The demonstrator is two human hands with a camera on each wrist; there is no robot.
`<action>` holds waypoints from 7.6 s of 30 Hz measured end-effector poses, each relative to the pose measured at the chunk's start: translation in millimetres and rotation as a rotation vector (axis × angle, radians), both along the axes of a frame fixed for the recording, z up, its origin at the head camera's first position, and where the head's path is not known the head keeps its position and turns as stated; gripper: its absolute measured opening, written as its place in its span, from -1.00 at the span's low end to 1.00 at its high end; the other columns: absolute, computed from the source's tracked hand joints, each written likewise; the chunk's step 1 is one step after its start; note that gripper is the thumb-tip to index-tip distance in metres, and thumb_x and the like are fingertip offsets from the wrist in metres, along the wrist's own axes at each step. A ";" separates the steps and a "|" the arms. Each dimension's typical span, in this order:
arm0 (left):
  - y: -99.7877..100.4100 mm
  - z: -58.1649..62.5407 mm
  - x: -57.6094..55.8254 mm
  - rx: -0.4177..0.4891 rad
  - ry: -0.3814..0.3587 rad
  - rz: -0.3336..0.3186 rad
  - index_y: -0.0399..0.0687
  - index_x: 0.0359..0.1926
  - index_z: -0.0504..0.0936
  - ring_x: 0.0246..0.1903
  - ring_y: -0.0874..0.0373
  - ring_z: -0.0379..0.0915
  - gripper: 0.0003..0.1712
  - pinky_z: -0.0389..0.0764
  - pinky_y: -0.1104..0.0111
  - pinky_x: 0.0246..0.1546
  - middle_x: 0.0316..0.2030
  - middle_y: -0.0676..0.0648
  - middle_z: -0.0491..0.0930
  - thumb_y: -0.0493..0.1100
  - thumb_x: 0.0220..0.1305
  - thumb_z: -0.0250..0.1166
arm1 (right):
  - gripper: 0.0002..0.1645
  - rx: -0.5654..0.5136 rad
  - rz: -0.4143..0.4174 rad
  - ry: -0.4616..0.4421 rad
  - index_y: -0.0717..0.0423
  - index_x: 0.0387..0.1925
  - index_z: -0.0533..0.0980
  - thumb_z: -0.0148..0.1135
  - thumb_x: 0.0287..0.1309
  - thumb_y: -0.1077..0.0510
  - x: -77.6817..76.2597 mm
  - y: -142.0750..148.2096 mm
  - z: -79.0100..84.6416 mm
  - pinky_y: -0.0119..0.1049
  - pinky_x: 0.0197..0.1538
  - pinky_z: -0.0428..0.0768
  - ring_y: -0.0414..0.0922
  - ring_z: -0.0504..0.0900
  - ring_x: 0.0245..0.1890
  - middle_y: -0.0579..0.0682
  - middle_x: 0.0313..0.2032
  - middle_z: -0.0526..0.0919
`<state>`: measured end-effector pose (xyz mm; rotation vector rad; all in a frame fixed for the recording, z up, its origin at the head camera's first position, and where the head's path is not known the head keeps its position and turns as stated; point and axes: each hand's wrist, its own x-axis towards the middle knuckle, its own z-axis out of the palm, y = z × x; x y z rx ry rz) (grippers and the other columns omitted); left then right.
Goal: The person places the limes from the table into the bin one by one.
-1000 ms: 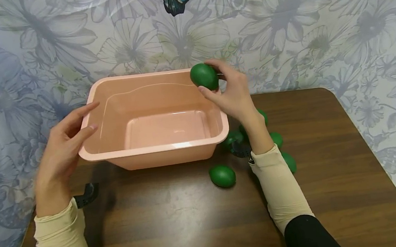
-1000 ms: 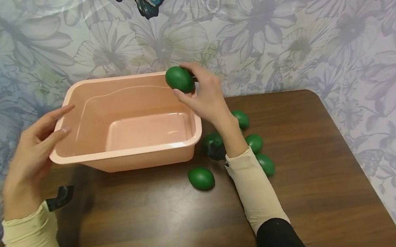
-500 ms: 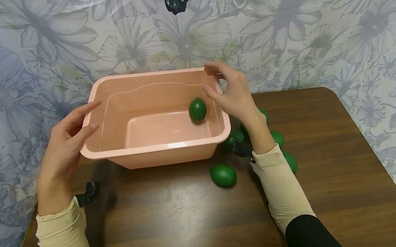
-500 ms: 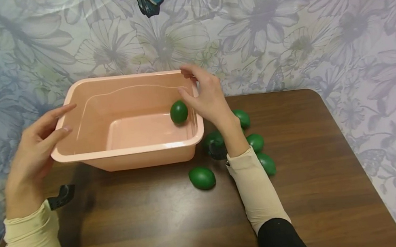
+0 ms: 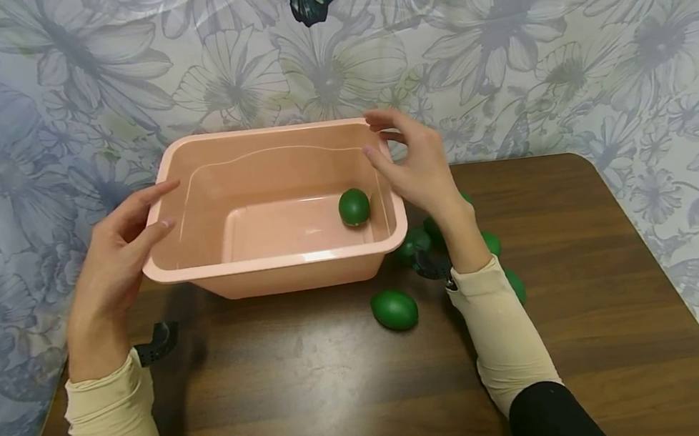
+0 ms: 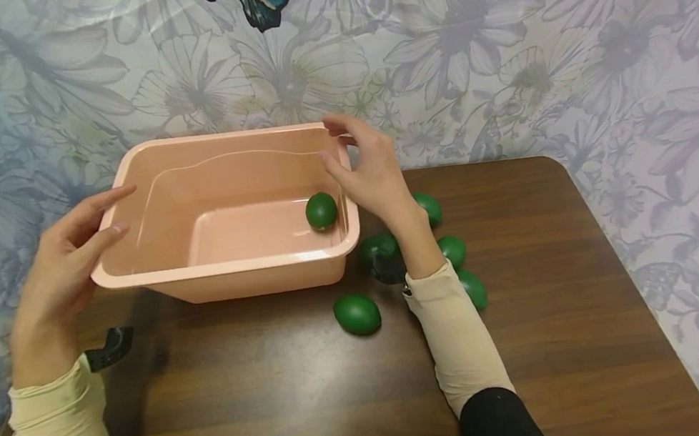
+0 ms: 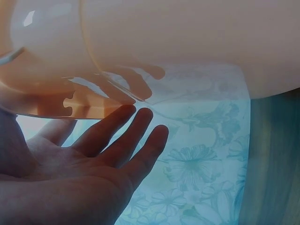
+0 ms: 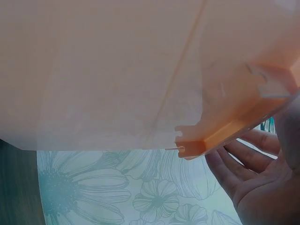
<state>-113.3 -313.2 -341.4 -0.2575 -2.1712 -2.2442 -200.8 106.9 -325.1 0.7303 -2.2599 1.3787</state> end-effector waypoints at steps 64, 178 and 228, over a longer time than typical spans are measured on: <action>1.1 -3.1 -1.0 0.059 -0.001 -0.003 -0.27 0.48 0.44 0.00 0.12 0.67 -0.43 0.81 0.36 -0.29 0.34 -0.19 0.49 -0.39 0.51 0.21 | -0.45 0.209 -0.218 -0.347 0.02 0.39 0.53 0.36 0.44 0.07 30.3 202.2 -62.4 -0.65 0.09 0.57 -0.21 0.67 0.11 0.17 0.22 0.68; 2.0 -2.7 -2.9 0.059 0.012 -0.001 -0.28 0.47 0.45 -0.14 0.12 0.76 -0.45 0.81 0.30 -0.38 0.26 -0.17 0.54 -0.39 0.52 0.21 | -0.38 -0.307 0.102 -0.414 0.33 0.29 0.55 0.47 0.18 0.44 24.9 177.6 -54.5 -0.40 0.10 0.70 -0.03 0.64 0.18 0.14 0.23 0.61; 2.8 -1.7 -3.3 0.077 -0.007 -0.015 -0.28 0.48 0.43 -0.12 0.12 0.75 -0.45 0.81 0.33 -0.36 0.29 -0.17 0.53 -0.39 0.53 0.19 | -0.49 -0.401 0.054 -0.226 0.33 0.15 0.63 0.50 0.15 0.33 0.4 34.9 19.8 -0.30 0.02 0.72 -0.02 0.66 0.07 0.12 0.08 0.69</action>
